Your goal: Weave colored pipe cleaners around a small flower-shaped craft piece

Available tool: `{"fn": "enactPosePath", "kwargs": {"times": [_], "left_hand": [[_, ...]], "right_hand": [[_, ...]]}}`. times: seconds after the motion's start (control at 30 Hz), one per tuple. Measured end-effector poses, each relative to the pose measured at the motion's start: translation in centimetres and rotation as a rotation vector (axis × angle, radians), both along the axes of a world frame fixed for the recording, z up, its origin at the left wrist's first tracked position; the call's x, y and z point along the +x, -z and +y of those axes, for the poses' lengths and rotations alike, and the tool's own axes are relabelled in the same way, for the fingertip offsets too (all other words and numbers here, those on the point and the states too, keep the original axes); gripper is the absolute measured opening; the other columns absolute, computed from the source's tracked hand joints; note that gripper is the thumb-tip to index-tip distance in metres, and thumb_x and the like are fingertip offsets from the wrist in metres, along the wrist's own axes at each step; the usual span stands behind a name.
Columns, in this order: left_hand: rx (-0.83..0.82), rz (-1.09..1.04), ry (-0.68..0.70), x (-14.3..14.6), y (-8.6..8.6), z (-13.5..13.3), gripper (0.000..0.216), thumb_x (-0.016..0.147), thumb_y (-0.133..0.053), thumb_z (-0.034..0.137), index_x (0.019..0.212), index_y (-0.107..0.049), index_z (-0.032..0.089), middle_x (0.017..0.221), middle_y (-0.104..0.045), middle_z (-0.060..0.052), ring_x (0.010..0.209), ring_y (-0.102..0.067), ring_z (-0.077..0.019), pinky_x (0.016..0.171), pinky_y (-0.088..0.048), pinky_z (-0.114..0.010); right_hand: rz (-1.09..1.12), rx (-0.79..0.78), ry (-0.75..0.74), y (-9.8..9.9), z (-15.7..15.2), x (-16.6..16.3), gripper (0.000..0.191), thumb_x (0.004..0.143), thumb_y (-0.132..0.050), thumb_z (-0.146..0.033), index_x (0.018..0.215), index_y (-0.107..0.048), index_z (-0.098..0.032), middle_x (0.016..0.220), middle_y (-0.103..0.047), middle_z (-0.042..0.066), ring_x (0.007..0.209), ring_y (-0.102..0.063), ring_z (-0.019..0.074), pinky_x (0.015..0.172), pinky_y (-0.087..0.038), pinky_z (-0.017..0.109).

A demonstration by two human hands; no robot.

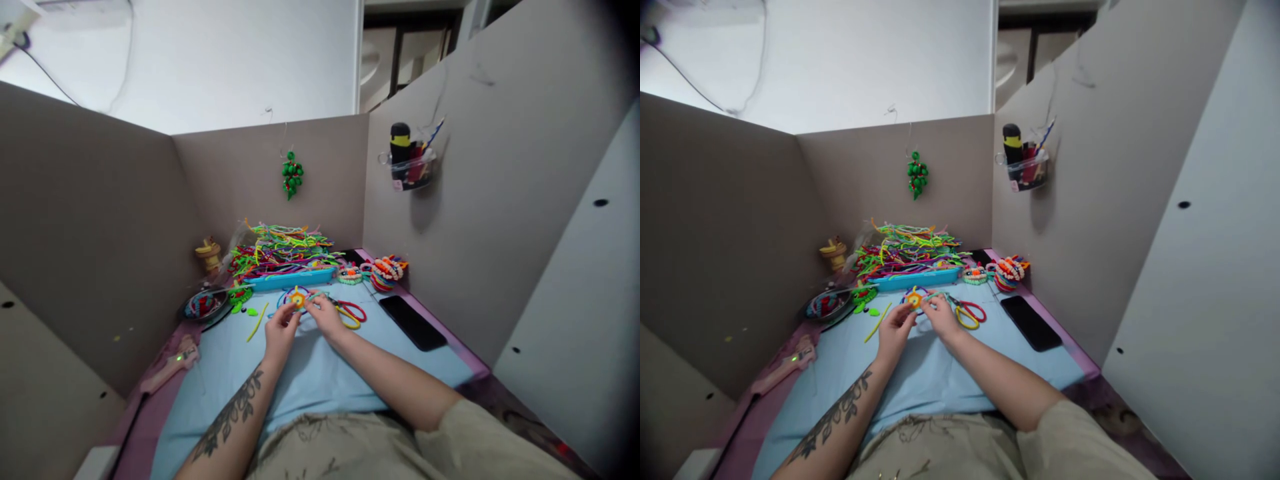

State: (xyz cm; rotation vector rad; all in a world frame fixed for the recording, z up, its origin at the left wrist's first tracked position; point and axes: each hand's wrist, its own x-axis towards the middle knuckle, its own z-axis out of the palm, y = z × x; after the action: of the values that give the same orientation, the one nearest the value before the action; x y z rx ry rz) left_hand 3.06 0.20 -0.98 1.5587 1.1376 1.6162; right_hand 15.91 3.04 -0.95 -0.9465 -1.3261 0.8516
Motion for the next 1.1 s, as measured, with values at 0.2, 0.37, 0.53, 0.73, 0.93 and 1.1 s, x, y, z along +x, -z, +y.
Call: {"fn": "enactPosePath", "kwargs": {"times": [0.2, 0.37, 0.53, 0.73, 0.93, 1.1], "left_hand": [[-0.041, -0.071, -0.083, -0.1, -0.6, 0.0, 0.029, 0.066, -0.068, 0.034, 0.087, -0.065, 0.014, 0.076, -0.069, -0.006, 0.064, -0.063, -0.0154, 0.057, -0.050, -0.025], [-0.029, -0.059, -0.115, -0.3, -0.6, 0.1, 0.029, 0.066, -0.068, 0.033, 0.088, -0.066, 0.014, 0.077, -0.069, -0.006, 0.066, -0.063, -0.0162, 0.061, -0.051, -0.026], [-0.047, -0.041, -0.109, -0.5, -0.7, 0.2, 0.026, 0.066, -0.068, 0.032, 0.085, -0.065, 0.015, 0.071, -0.068, -0.005, 0.062, -0.063, -0.0155, 0.058, -0.050, -0.025], [-0.078, -0.054, -0.016, -0.3, -0.5, 0.1, 0.029, 0.067, -0.067, 0.034, 0.089, -0.063, 0.015, 0.078, -0.069, -0.007, 0.066, -0.064, -0.0176, 0.055, -0.051, -0.026], [0.052, 0.059, -0.101, -0.7, -0.6, 0.0, 0.031, 0.075, -0.059, 0.037, 0.097, -0.063, 0.016, 0.081, -0.067, -0.006, 0.067, -0.062, -0.0157, 0.059, -0.050, -0.027], [0.127, 0.175, -0.242, -1.7, -1.5, 0.6, 0.023, 0.075, -0.058, 0.038, 0.079, -0.066, 0.017, 0.079, -0.062, -0.005, 0.070, -0.055, -0.0148, 0.064, -0.045, -0.026]], "right_hand": [[0.022, -0.027, 0.001, 0.0, -0.4, -0.3, 0.025, 0.069, -0.063, -0.045, 0.070, -0.065, -0.020, 0.108, -0.055, 0.006, 0.104, -0.050, 0.0209, 0.089, -0.037, 0.032], [0.042, -0.047, -0.001, -0.4, -0.7, -0.3, 0.027, 0.067, -0.064, -0.045, 0.068, -0.068, -0.018, 0.112, -0.054, 0.007, 0.099, -0.052, 0.0209, 0.082, -0.041, 0.030], [0.033, -0.061, -0.035, -0.3, -0.5, -0.2, 0.023, 0.067, -0.065, -0.041, 0.069, -0.069, -0.018, 0.112, -0.054, 0.007, 0.102, -0.053, 0.0215, 0.090, -0.037, 0.032], [0.028, -0.045, -0.062, -0.1, -0.1, 0.0, 0.018, 0.063, -0.069, -0.037, 0.065, -0.067, -0.019, 0.105, -0.060, 0.006, 0.103, -0.053, 0.0221, 0.093, -0.035, 0.032], [0.169, -0.090, -0.056, -0.3, 0.8, 0.9, 0.021, 0.061, -0.069, -0.040, 0.066, -0.068, -0.019, 0.098, -0.063, 0.005, 0.107, -0.051, 0.0225, 0.091, -0.036, 0.031], [0.206, -0.115, -0.134, -0.5, 0.9, 1.4, 0.021, 0.057, -0.071, -0.039, 0.062, -0.068, -0.019, 0.098, -0.063, 0.006, 0.105, -0.052, 0.0243, 0.089, -0.037, 0.033]]}}
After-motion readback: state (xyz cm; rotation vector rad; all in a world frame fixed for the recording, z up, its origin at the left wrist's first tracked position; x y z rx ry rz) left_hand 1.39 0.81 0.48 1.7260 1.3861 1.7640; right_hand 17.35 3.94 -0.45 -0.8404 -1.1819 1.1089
